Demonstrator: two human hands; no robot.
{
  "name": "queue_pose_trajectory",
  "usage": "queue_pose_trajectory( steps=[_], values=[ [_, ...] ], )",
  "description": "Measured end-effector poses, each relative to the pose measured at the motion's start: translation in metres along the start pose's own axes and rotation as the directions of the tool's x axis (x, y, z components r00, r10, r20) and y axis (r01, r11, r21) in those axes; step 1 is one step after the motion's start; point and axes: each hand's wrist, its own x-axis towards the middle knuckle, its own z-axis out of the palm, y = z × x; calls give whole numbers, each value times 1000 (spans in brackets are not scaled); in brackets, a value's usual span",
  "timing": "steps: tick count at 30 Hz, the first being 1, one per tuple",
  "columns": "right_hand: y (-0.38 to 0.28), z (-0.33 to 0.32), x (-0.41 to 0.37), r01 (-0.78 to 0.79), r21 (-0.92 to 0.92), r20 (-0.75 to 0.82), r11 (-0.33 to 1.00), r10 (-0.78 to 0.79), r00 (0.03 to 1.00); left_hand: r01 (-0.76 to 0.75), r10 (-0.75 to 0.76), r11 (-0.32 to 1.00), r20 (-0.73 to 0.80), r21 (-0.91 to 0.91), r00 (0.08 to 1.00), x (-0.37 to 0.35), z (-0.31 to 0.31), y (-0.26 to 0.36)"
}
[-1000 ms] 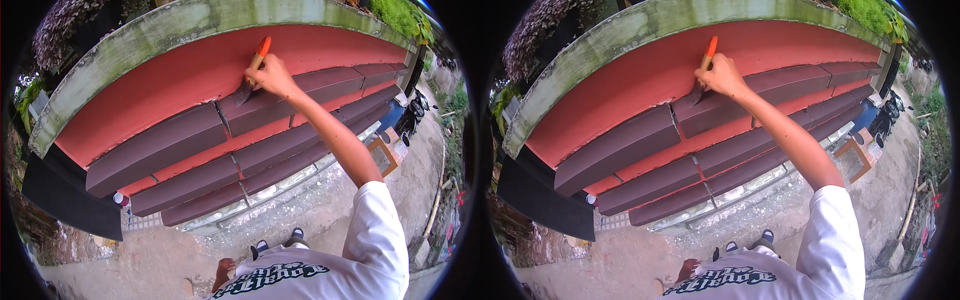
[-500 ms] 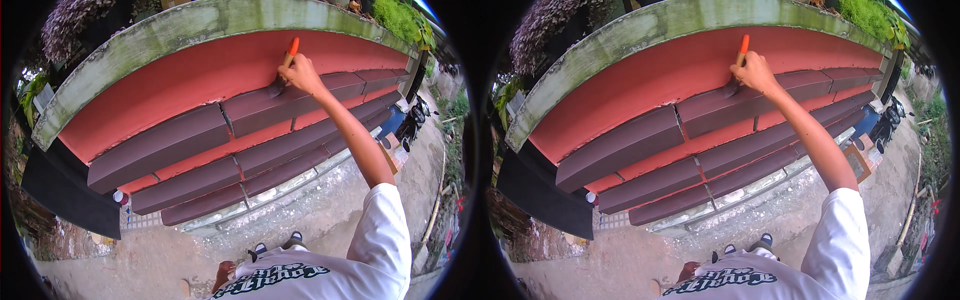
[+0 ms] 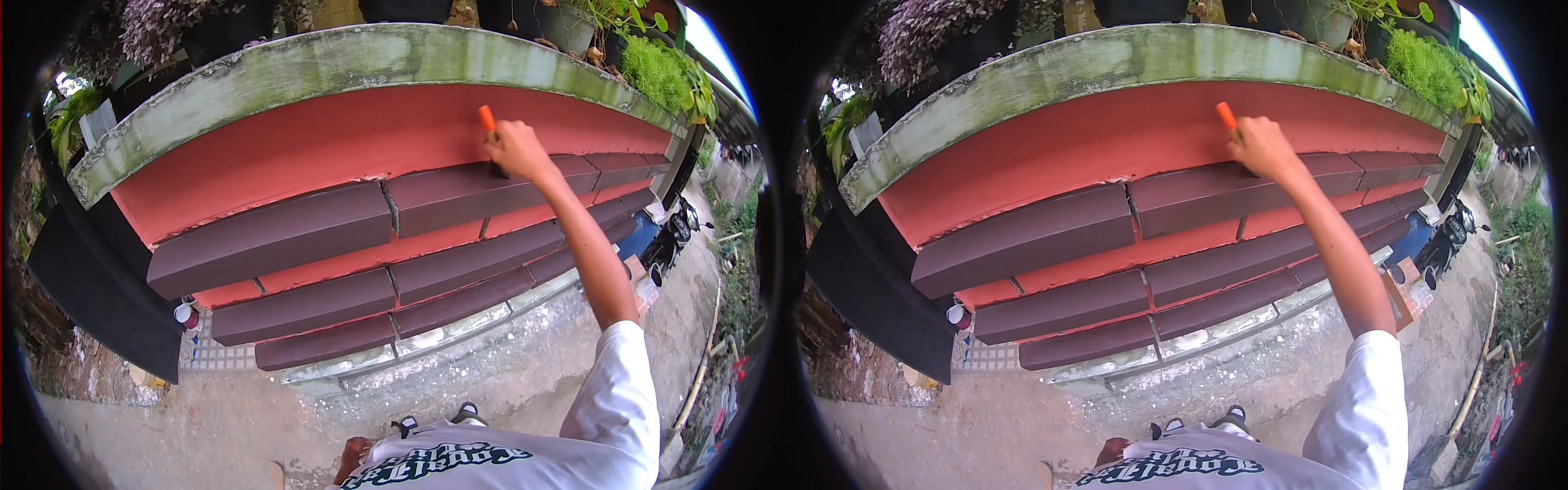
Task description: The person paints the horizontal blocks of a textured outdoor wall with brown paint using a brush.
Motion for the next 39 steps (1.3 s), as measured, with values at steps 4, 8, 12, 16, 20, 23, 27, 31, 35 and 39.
queue_pose_trajectory(
  steps=[4,8,12,16,20,23,27,31,35,39],
  values=[
    [-55,14,7,54,107,29,993,-57,998,54,-53,999,-8,8,999,-11,0,11],
    [-113,14,13,-7,516,78,856,-39,996,-108,108,992,10,66,994,-15,-1,6],
    [-123,30,12,-132,858,178,496,-48,983,-169,167,981,29,94,986,-12,-7,6],
    [-84,41,1,-275,887,302,372,-15,953,130,-132,982,-10,-136,991,-7,-6,14],
    [-5,14,-4,-326,770,318,549,113,941,347,-375,888,-41,-301,926,0,-2,27],
    [44,-16,1,-296,476,270,828,182,945,385,-417,873,-46,-299,908,-2,-1,30],
    [2,-26,-2,-64,5,100,998,63,993,115,-116,988,-9,-107,993,-5,1,3],
    [-70,4,-2,88,104,20,991,-90,996,471,-486,859,-35,-200,873,34,2,-18],
    [-110,8,9,-22,546,119,838,-52,992,35,-36,997,20,69,999,3,-3,10],
    [-99,20,1,-180,820,228,544,-21,973,-12,13,998,23,-57,1000,9,-6,21]
  ],
)
